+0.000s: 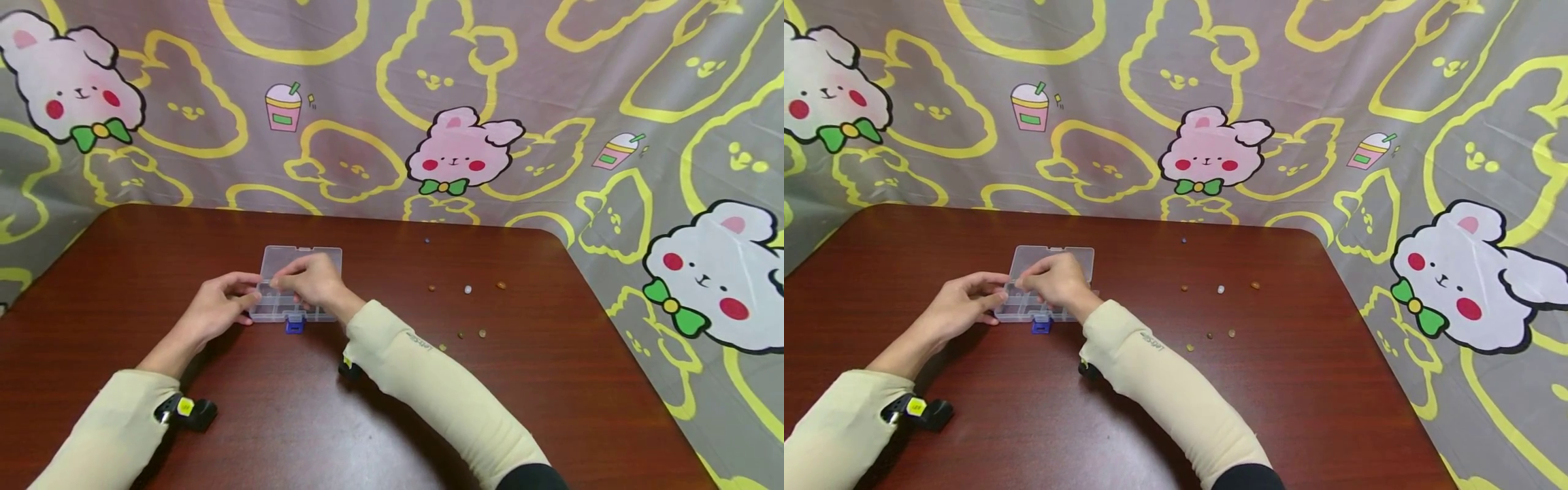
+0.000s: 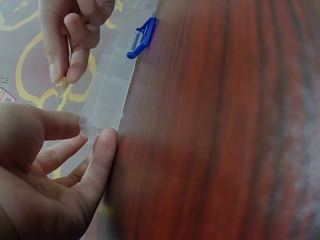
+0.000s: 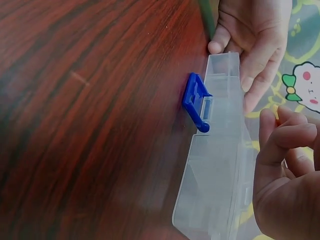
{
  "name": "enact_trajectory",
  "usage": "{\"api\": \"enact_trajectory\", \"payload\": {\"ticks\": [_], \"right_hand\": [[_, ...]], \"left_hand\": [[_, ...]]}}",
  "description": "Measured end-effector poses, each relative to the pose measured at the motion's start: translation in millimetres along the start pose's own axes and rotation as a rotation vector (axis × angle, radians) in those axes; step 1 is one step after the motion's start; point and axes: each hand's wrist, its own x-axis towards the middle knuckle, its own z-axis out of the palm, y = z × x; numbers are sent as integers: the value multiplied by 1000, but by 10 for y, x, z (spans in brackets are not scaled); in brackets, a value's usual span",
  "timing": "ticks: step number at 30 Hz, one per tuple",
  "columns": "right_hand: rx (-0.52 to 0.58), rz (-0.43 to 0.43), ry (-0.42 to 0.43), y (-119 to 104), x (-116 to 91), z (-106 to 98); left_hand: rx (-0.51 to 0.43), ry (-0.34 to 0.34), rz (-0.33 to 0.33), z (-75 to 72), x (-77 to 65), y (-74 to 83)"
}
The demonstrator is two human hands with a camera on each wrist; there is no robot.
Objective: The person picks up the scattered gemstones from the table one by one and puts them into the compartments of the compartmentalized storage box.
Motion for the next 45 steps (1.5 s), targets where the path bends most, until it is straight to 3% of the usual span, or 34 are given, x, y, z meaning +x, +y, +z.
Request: {"api": "enact_trajectory", "payload": {"ticks": [17, 45], "right_hand": [[-113, -20, 26, -22, 69, 65], [-107, -13, 35, -38, 74, 23]], "left_hand": [[-1, -2, -1, -2, 6, 14], [-2, -8, 2, -15, 16, 24]]}}
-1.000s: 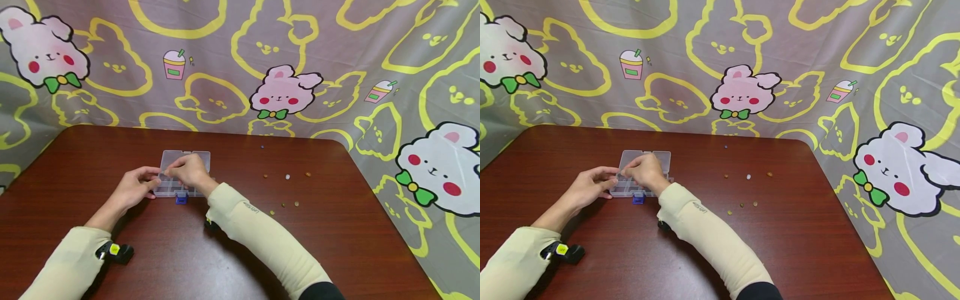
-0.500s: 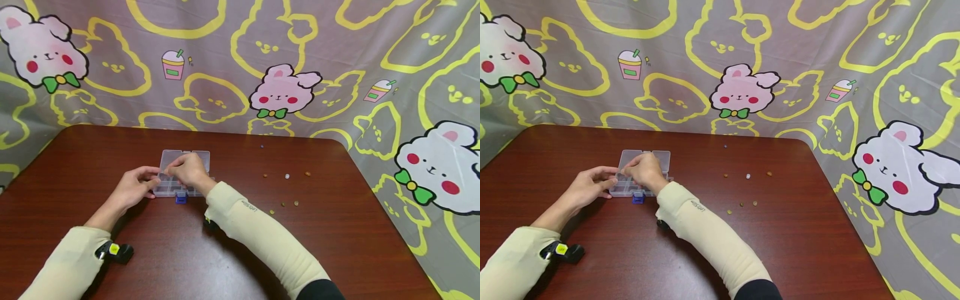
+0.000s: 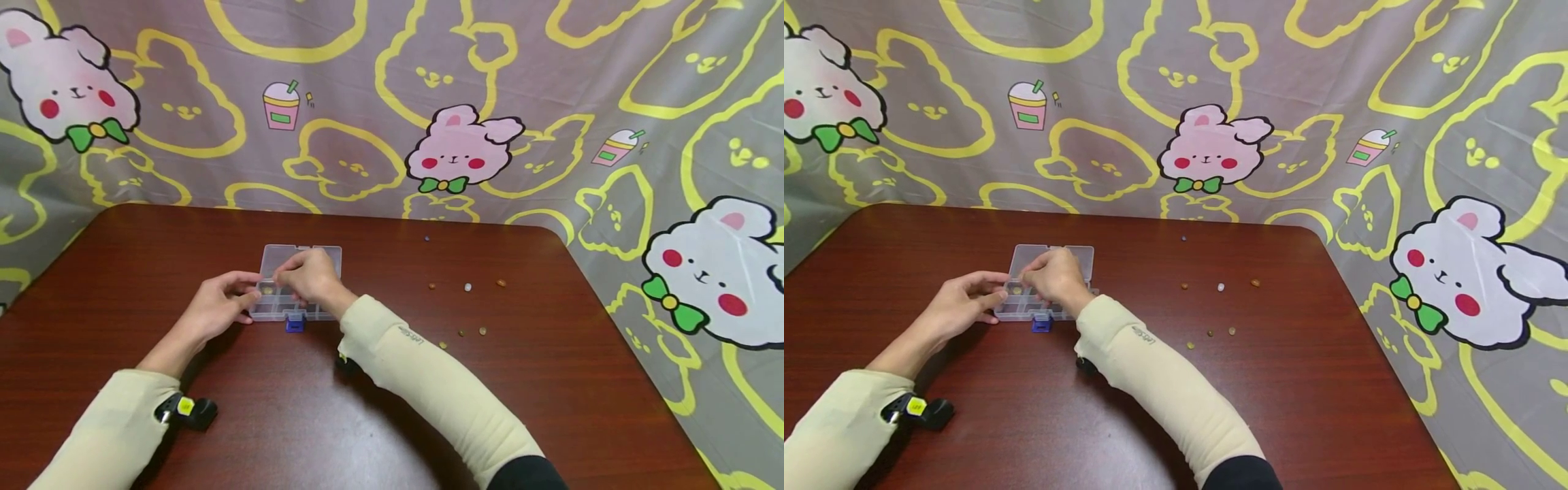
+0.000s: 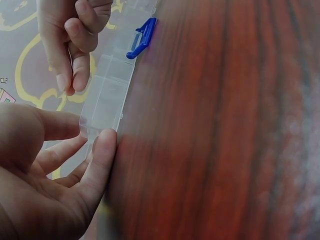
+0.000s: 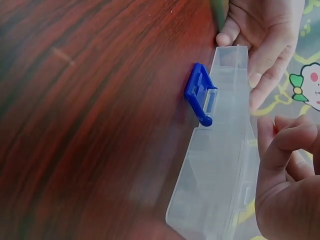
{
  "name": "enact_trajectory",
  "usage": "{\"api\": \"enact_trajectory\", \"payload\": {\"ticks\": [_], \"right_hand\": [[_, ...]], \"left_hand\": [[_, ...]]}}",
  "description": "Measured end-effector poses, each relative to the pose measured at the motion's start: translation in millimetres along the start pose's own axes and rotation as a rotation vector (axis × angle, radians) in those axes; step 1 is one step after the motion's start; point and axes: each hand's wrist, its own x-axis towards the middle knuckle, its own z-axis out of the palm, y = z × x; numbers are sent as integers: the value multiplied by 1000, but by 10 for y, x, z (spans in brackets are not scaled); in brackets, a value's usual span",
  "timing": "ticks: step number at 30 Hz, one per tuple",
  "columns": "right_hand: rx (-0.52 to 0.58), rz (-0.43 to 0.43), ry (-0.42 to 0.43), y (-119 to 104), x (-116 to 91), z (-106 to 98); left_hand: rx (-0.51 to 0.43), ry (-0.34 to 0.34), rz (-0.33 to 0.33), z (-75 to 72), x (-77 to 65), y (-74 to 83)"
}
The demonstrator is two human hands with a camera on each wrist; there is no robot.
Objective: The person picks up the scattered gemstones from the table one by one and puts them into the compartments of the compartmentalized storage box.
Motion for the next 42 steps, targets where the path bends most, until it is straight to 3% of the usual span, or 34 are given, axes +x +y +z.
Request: {"api": "enact_trajectory", "payload": {"ticks": [12, 25, 42], "right_hand": [[-50, -63, -2, 20, -111, -272], [-47, -19, -40, 182, -299, -647], [-93, -70, -105, 584, -795, -1251]], "left_hand": [[24, 6, -2, 21, 24, 5], [38, 6, 9, 16, 11, -7], [61, 6, -4, 23, 14, -30]]}}
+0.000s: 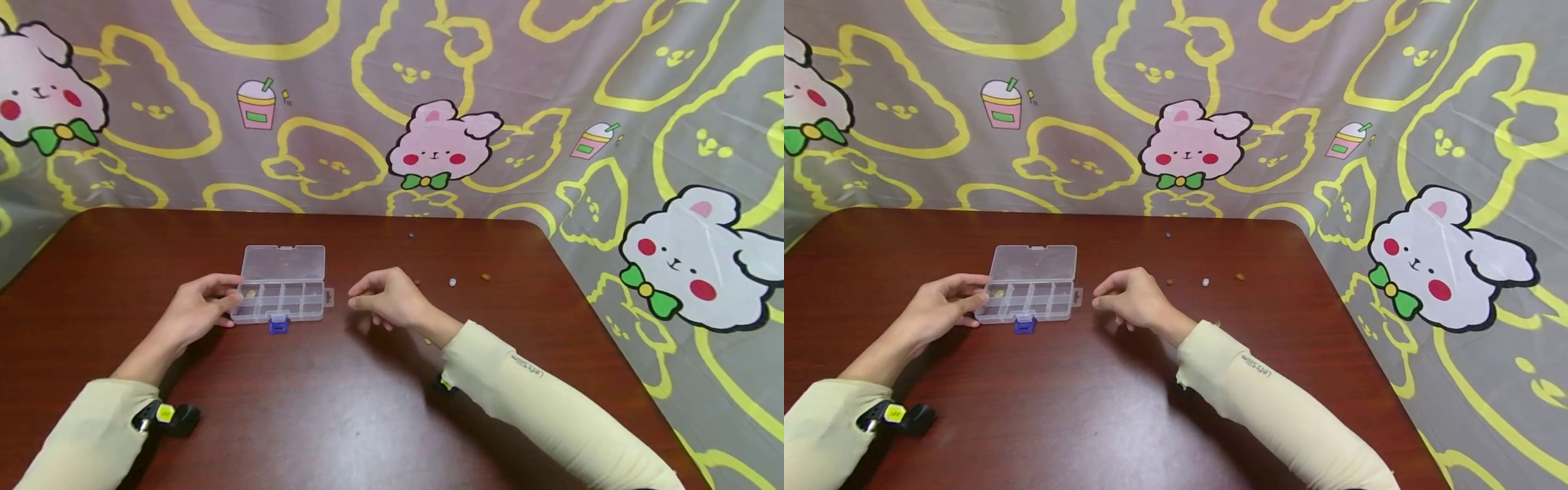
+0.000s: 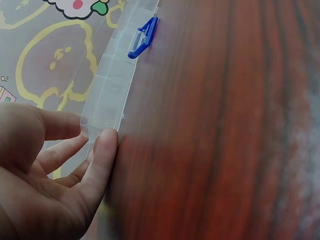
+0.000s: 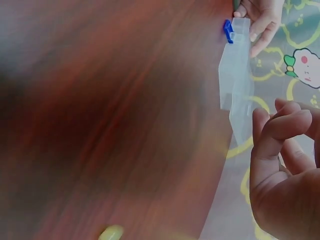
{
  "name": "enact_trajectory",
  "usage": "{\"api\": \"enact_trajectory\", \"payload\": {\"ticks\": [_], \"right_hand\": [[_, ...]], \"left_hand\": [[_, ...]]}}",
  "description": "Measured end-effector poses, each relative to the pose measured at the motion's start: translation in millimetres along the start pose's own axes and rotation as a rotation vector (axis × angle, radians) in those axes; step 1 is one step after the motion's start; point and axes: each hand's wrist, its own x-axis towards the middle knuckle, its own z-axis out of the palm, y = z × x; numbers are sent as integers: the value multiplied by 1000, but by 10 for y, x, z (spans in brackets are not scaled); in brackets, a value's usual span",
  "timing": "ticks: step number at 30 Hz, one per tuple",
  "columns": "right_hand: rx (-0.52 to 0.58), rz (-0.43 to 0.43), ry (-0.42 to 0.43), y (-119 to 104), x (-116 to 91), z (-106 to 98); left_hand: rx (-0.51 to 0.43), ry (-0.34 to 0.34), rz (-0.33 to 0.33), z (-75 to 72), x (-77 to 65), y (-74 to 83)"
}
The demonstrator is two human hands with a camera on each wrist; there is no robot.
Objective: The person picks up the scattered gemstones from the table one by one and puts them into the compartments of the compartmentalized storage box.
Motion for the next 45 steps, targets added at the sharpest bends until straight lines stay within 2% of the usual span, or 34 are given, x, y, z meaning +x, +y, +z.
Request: {"api": "enact_trajectory", "payload": {"ticks": [11, 22, 33, 45], "right_hand": [[5, 10, 3, 251, -436, -288], [14, 17, 26, 538, -736, -485], [5, 33, 51, 770, -838, -525], [-44, 62, 61, 852, -843, -505]], "left_hand": [[9, 4, 13, 6, -3, -48], [8, 1, 15, 12, 6, -17], [13, 11, 19, 24, -10, -40], [27, 12, -1, 37, 0, -25]]}}
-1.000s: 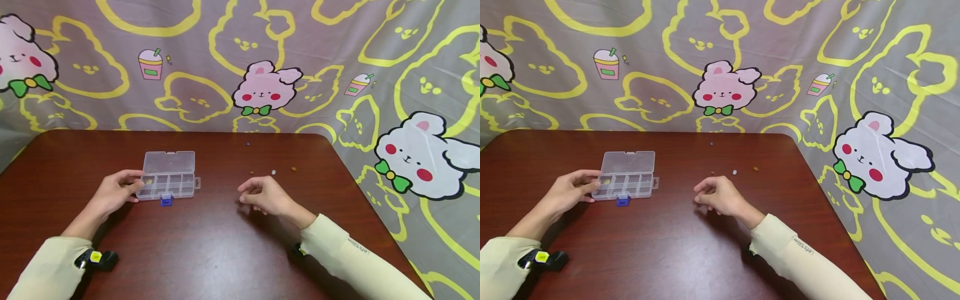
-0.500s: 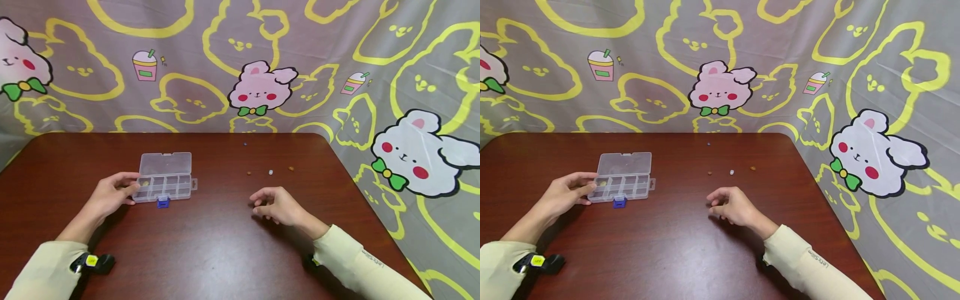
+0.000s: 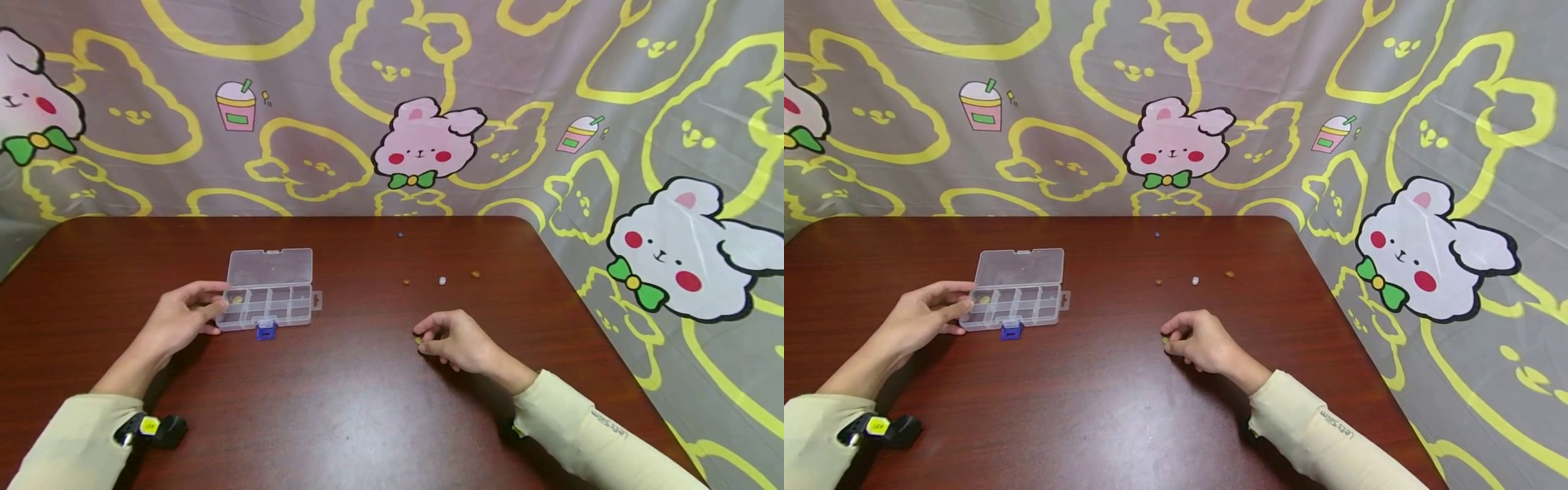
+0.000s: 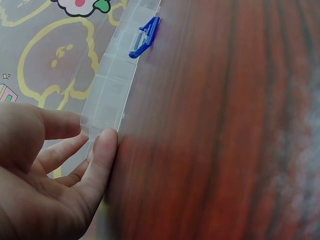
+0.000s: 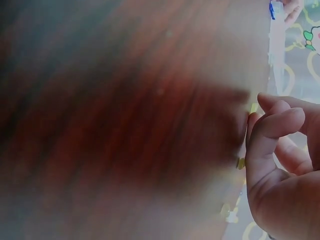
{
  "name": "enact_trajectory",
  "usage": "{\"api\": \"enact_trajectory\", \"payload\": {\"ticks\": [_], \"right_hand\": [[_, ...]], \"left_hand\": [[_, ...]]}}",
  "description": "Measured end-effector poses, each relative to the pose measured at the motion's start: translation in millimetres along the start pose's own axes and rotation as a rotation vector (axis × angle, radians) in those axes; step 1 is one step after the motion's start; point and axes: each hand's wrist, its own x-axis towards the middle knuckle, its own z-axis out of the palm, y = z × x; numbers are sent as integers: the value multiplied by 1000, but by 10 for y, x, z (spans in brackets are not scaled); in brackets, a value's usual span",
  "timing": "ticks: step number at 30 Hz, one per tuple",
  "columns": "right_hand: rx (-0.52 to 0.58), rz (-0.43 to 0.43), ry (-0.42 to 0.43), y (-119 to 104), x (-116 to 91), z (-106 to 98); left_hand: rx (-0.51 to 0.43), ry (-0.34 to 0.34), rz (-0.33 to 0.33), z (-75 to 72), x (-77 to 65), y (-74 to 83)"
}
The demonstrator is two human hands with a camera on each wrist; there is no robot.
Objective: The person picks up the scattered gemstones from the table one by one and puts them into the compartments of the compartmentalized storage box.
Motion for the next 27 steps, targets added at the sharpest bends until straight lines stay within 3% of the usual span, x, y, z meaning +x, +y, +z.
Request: {"api": "enact_trajectory", "payload": {"ticks": [27], "right_hand": [[-59, -11, 17, -5, 8, 37]], "left_hand": [[-1, -4, -11, -1, 1, -5]]}}
